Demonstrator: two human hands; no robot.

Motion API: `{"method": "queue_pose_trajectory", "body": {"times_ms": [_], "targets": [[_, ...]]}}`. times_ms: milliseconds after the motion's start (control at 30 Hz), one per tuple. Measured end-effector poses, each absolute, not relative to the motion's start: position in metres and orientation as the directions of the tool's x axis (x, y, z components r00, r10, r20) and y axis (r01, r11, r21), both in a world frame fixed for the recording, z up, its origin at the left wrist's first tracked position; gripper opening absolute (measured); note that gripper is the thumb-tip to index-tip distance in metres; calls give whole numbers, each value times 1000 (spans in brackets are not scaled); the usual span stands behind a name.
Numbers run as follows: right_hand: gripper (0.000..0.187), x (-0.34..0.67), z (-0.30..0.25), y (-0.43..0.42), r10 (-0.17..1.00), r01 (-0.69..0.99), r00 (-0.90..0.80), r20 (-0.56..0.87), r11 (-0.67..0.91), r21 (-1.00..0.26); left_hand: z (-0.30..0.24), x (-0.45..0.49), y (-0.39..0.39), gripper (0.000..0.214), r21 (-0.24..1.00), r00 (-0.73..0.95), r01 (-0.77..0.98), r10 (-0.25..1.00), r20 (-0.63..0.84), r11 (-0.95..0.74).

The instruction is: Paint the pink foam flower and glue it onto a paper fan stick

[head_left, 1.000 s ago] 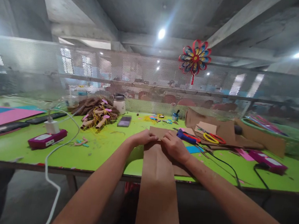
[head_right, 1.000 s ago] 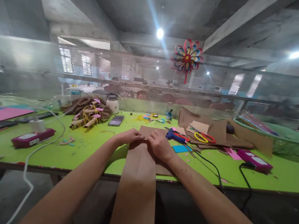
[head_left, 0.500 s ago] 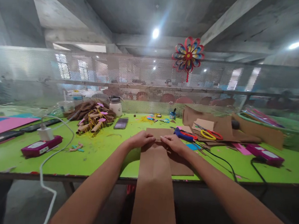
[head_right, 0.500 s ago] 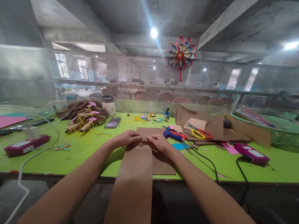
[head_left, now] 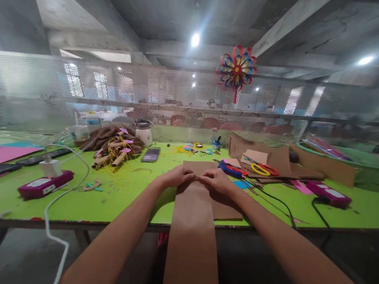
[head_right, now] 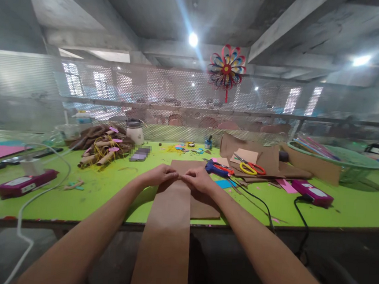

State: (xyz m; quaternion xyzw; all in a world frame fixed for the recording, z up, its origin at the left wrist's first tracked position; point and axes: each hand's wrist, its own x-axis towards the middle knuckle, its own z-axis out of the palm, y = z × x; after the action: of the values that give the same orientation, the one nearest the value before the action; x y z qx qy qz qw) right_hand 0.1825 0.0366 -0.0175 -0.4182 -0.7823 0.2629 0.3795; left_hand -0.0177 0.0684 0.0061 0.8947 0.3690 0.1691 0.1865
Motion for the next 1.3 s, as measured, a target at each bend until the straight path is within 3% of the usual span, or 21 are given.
{"method": "queue_pose_trajectory", "body": {"times_ms": [333, 633, 1000, 1300], "targets": [[31, 188, -24, 44, 881, 431, -308, 359, 466, -772, 5, -26, 74, 37, 525, 700, 566, 707, 102, -636], [36, 188, -20, 41, 855, 413, -385, 346, 495, -765, -2, -23, 79, 37, 529, 718, 525, 680, 145, -667], [30, 190, -19, 42, 879, 379, -275, 389, 471, -797, 5, -26, 74, 35, 589, 693, 542, 716, 90, -599], [32, 193, -17, 42, 843, 396, -382, 378, 519, -757, 3, -25, 75, 37, 570, 727, 517, 679, 102, -639]]}}
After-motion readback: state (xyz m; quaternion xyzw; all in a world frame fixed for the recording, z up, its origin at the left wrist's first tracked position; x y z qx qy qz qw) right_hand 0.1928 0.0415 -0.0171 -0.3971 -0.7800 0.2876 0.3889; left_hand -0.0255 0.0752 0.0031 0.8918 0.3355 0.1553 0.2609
